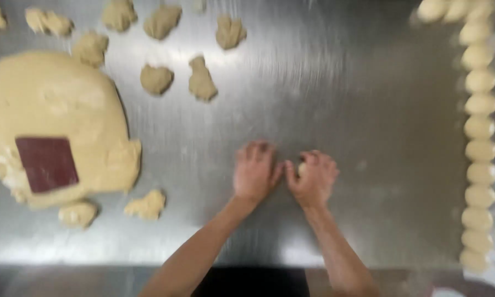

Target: The recorder is portioning and shaping pieces of bread dough into smooth uniform balls on a stainless steel bakery table.

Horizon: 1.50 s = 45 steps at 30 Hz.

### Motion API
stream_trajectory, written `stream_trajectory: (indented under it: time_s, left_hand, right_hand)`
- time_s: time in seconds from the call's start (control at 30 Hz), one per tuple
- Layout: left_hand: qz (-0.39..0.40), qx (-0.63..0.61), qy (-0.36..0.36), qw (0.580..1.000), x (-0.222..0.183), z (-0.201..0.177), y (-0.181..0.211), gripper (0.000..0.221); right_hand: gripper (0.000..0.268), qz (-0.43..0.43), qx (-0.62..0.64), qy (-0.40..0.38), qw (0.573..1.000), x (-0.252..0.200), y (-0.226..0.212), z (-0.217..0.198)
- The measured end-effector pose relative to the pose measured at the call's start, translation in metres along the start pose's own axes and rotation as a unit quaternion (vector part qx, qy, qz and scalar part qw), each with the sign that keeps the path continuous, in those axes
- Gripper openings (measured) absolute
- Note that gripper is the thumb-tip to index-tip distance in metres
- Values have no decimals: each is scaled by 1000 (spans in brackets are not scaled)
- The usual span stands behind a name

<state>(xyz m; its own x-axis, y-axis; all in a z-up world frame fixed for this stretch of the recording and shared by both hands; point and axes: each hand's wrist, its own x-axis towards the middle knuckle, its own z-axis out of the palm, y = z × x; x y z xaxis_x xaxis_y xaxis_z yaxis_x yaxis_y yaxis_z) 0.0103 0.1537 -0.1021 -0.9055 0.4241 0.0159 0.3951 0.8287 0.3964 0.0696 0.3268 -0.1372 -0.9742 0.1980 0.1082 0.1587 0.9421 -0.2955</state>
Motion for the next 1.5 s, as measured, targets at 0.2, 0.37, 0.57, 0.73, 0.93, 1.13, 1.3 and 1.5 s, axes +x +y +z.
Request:
stream_trajectory:
  time_s: [0.2,0.37,0.57,0.73,0.93,1.13,1.3,1.5]
  left_hand:
    - [131,47,-132,981,-49,6,-62,28]
    - [-34,25,7,999,-2,13,24,56]
    - [61,50,-74,994,-4,-22,-34,69]
    - [-43,-8,52,998,7,21,20,42]
    - [-93,22,-257,962,8,-37,-41,57]
    - [-71,-71,126,987,8,37,31,40]
    - [6,38,-121,992,20,-41,-20,55]
    - [36,-34,74,996,26,31,44,43]
  right_hand:
    - [51,110,-117,-306,938,2,81,-73]
    - [41,-15,25,13,1000,5,47,-2]
    - [49,7,-56,-136,989,21,130,-24]
    - [50,100,11,31,994,46,59,-5]
    - [68,-27,-166,-124,978,35,142,-61]
    - [40,38,73,42,996,31,69,-1]
    - [55,88,-135,-291,943,31,118,-80]
    - [39,-27,97,97,990,34,44,17]
